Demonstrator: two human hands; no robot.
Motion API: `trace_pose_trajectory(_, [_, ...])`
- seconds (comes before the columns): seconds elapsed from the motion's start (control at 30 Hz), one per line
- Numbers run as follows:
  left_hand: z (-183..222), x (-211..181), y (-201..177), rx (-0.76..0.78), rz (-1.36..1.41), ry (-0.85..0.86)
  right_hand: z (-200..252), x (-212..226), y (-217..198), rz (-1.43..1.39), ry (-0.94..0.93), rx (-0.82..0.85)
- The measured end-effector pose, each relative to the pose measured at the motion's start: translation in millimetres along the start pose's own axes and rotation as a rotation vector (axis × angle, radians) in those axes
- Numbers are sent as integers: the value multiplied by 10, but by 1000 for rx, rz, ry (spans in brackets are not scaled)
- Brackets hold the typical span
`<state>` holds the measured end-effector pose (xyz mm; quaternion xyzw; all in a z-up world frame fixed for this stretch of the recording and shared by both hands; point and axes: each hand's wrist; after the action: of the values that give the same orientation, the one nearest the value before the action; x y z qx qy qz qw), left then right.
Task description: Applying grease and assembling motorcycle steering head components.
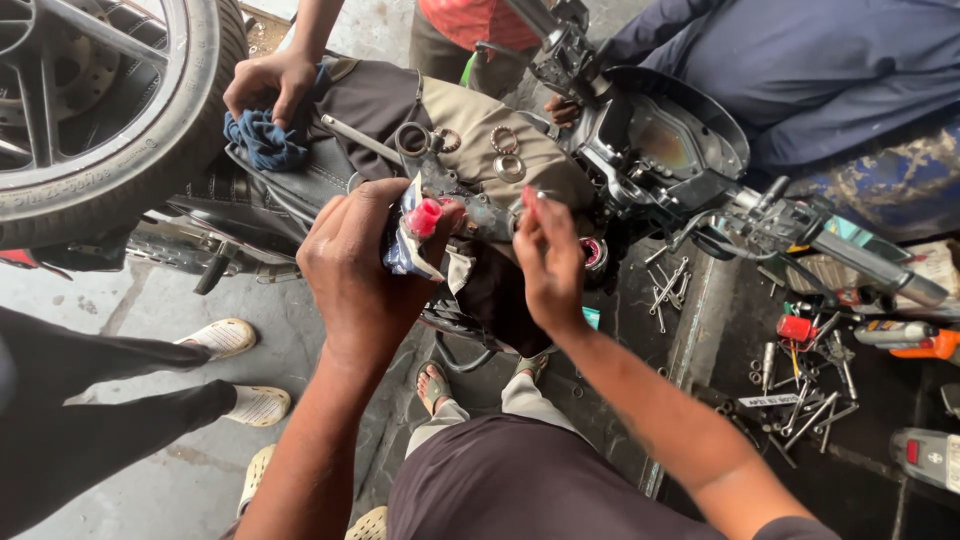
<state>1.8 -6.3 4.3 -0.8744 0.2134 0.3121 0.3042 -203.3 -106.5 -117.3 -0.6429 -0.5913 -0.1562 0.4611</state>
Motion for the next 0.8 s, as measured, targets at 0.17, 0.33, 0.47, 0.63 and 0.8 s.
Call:
trace_pose_trajectory(0.17, [-39,8,29,1,-16,11,126,234,92,-1037,858,427])
trace_pose_trajectory(0.33, [-34,-15,20,20,-23,17,113,225,244,-1211,895,462])
trace_pose_trajectory(0.47, [-50,-1,14,14,0,39,107,225,377,-1103,899,408])
trace_pose_trajectory(0.63, [-147,-3,49,23,-9,56,287,81,629,-820,646,419])
trace_pose_trajectory(0.8, [-216,-10,114,14,-5,68,418,47,804,-334,456,394])
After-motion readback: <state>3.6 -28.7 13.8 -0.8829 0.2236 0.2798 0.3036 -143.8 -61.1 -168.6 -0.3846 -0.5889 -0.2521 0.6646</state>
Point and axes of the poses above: each hand's wrist, its own z-axis away from the middle knuckle, its own y-axis out of the palm, x = y × z, and after that the axes turned 3 degrees about -y, right-handed
